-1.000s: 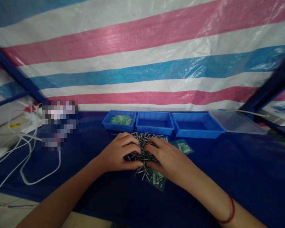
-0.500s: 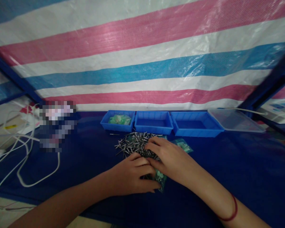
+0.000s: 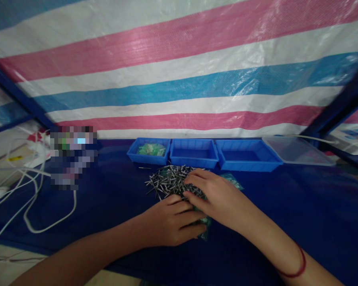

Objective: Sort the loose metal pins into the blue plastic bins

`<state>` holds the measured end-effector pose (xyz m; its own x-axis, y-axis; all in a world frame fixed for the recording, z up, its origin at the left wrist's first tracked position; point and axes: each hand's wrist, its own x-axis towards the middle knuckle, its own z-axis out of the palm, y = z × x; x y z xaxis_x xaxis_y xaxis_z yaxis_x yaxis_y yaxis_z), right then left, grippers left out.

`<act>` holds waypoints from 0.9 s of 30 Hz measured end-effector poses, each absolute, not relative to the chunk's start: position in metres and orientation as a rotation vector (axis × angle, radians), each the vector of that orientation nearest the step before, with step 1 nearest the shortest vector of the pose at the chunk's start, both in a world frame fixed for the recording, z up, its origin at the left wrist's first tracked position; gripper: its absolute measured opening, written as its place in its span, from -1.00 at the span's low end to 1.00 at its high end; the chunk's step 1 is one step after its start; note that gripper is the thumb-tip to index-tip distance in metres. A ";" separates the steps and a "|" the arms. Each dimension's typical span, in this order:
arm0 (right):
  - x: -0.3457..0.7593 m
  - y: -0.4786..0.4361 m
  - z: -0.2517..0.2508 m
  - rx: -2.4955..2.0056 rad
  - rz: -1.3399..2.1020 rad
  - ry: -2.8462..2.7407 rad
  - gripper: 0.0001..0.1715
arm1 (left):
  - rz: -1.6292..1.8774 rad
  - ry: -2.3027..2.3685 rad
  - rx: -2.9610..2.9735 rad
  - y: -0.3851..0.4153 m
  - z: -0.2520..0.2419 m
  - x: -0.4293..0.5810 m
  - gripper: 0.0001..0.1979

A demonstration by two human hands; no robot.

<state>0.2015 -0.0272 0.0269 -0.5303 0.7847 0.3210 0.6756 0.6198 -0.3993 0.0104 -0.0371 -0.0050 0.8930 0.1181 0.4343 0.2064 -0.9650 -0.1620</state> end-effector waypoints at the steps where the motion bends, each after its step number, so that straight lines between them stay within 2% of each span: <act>1: 0.202 -0.027 0.027 -1.152 0.309 -2.375 -0.80 | -0.646 -0.240 -2.853 -0.038 -0.005 0.011 -0.81; 5: 0.203 -0.026 0.027 -1.188 0.295 -2.350 -0.79 | -0.699 -0.245 -2.901 -0.037 -0.004 0.010 -0.81; 9: 0.205 -0.026 0.031 -1.233 0.342 -2.276 -0.81 | -0.784 -0.481 -3.113 -0.034 0.001 0.008 -0.76; 15: 0.206 -0.028 0.041 -1.261 0.683 -2.104 -0.61 | -1.320 -1.206 -3.274 -0.026 0.011 0.004 -0.78; 19: 0.204 -0.028 0.039 -1.227 0.789 -2.085 -0.69 | -1.595 -1.667 -3.119 -0.017 0.007 0.002 -0.78; 23: 0.203 -0.026 0.032 -1.258 0.727 -2.086 -0.70 | -1.879 -1.805 -3.130 -0.014 0.003 0.004 -0.78; 27: 0.204 -0.025 0.028 -1.290 0.711 -2.063 -0.70 | -1.943 -1.828 -3.208 -0.016 0.005 0.004 -0.75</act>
